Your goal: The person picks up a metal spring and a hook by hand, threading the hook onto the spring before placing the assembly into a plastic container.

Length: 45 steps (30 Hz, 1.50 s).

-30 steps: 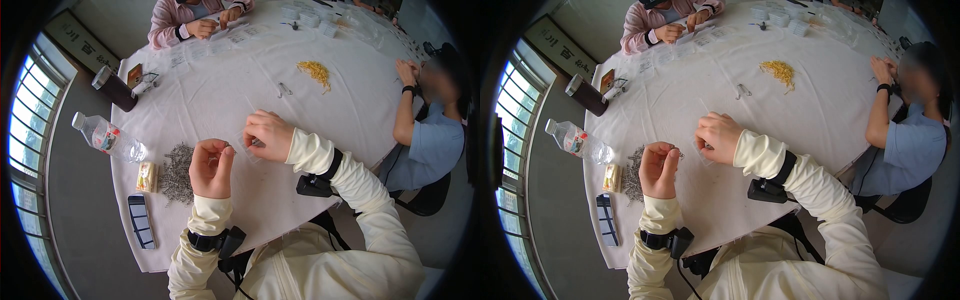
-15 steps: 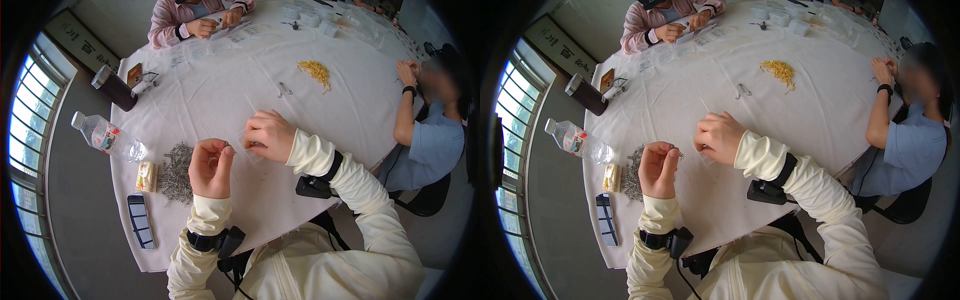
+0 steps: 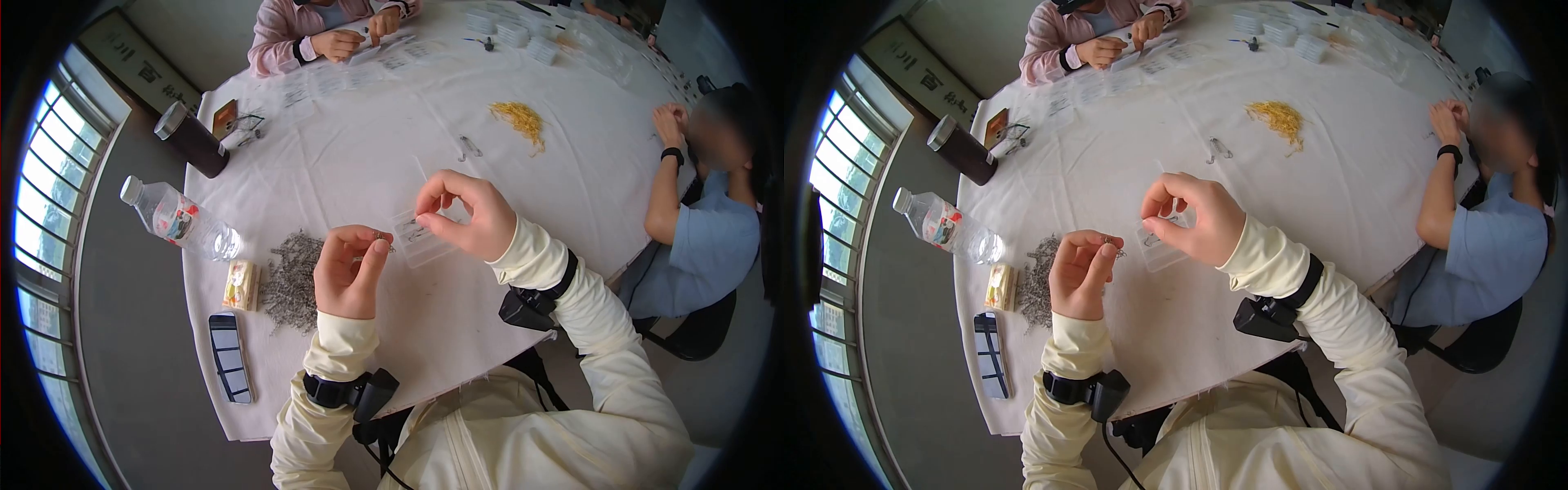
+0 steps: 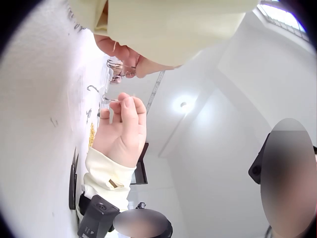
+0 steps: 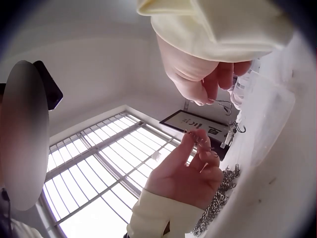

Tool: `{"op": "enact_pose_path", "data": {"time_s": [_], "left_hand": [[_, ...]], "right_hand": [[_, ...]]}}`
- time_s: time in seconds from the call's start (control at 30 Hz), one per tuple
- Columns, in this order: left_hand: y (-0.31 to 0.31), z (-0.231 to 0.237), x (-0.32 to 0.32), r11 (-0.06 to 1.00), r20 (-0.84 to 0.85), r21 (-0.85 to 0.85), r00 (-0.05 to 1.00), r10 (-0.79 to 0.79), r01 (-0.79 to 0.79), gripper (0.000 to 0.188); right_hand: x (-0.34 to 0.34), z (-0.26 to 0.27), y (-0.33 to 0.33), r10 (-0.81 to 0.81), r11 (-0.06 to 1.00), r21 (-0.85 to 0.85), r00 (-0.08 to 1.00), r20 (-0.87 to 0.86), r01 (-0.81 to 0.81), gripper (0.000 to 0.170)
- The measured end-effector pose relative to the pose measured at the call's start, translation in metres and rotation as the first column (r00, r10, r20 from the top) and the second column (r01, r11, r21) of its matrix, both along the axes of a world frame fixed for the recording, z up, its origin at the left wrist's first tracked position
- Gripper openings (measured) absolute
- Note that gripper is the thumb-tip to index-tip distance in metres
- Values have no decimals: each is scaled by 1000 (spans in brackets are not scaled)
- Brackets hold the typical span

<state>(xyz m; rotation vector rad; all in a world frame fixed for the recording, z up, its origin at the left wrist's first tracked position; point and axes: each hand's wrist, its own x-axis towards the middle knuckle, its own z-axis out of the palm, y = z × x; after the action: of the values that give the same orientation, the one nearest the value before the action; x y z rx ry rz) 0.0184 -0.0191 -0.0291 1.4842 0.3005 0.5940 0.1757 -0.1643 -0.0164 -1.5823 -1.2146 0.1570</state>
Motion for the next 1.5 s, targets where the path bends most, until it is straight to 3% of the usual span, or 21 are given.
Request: {"op": "enact_pose_path", "data": {"time_s": [0.13,0.2,0.27,0.57,0.67,0.73,1.03,1.37,1.5], "left_hand": [[-5,8,-2,998,-37,-56,999,-30,27,13],[-6,9,-2,997,-49,-73,998,-27,23,14],[-7,8,-3,999,-57,-31,998,-35,34,11],[-9,8,-5,972,-25,236,1000,-2,8,12],[-11,10,-5,970,-17,243,1000,4,1,12],[-12,8,-4,974,3,228,1000,16,-16,12],[-12,7,-4,972,12,233,1000,5,-7,11],[-12,7,-4,970,24,241,999,-33,26,10],[-12,8,-4,967,30,256,999,-29,21,11]], "right_hand": [[-12,4,0,36,994,109,990,-133,-21,18],[-18,6,-1,33,996,89,995,-97,-25,21],[-24,9,-1,32,997,70,998,-62,-28,24],[-23,14,-5,113,988,-70,944,-309,-141,35],[-19,11,-5,172,980,-20,892,-419,-198,36],[-18,12,-6,224,962,-2,795,-564,-273,37],[-15,9,-6,287,939,38,721,-630,-341,37],[-15,10,-6,287,941,44,723,-628,-335,37],[-14,16,-7,308,932,15,769,-561,-362,30]]}}
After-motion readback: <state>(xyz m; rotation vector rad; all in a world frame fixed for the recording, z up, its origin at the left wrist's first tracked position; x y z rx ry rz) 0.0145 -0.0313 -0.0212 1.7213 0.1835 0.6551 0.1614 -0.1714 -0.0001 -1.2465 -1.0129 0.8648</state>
